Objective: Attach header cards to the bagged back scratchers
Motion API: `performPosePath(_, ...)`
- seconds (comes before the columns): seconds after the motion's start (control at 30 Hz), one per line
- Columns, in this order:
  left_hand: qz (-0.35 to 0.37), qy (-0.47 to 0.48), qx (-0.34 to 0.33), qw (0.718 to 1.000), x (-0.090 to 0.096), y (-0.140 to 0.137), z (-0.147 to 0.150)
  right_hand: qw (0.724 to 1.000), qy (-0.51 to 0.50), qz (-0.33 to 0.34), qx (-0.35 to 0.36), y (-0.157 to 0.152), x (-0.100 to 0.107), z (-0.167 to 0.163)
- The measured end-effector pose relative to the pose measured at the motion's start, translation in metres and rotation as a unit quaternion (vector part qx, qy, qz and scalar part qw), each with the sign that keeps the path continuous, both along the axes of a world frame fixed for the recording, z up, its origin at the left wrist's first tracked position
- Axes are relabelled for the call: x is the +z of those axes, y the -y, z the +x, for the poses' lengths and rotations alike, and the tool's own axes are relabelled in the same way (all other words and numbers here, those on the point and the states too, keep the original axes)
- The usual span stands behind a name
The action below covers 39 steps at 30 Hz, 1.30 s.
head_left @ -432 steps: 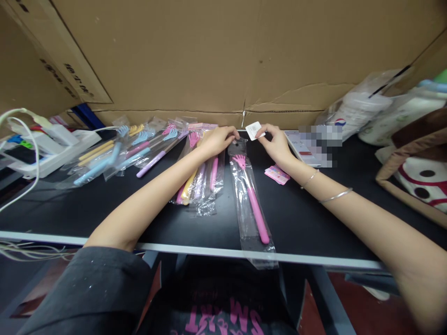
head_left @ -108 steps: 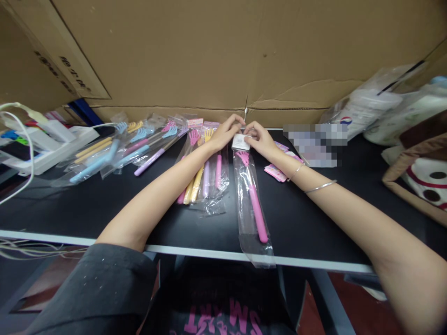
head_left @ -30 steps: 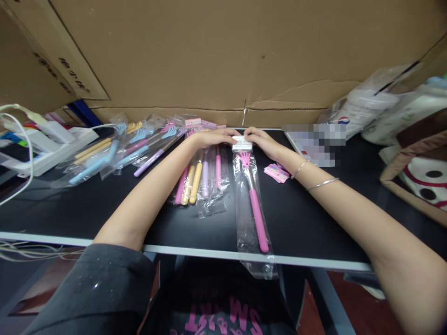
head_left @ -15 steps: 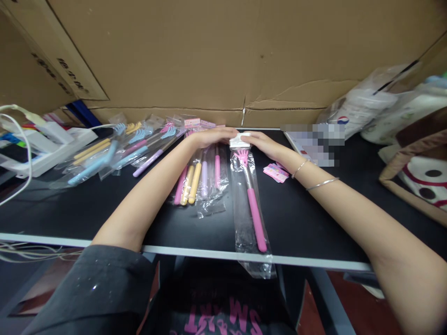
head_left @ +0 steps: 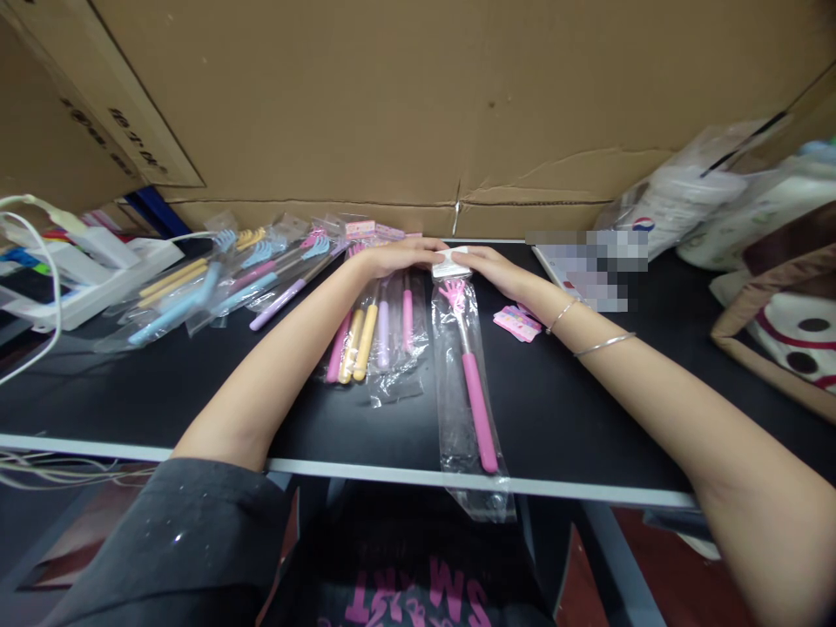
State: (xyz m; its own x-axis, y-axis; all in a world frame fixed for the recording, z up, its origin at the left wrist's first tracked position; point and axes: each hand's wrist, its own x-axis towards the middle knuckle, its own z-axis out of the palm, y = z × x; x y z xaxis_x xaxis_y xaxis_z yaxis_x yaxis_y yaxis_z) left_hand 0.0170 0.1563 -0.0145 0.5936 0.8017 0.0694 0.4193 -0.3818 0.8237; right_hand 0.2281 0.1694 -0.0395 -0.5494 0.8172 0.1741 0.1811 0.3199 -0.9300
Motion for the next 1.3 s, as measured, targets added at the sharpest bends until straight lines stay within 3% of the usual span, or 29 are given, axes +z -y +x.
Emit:
performPosePath(0.53, -0.004, -0.003, -0.009, 1.000, 0.0026, 0.0026, -0.0012, 1.000, -0.006, -0.001, 0.007, 0.0037, 0.0031, 0.0005)
performPosePath(0.8, -0.009, 0.017, -0.018, 1.000, 0.0000, -0.0004, -0.0016, 0.999, -0.004, -0.034, 0.000, -0.0020, 0.0041, 0.0027)
performPosePath(1.3, -0.019, 0.006, -0.035, 0.999, 0.0004, -0.0007, -0.0033, 0.999, 0.007, -0.010, 0.039, 0.0027, 0.0091, 0.0074)
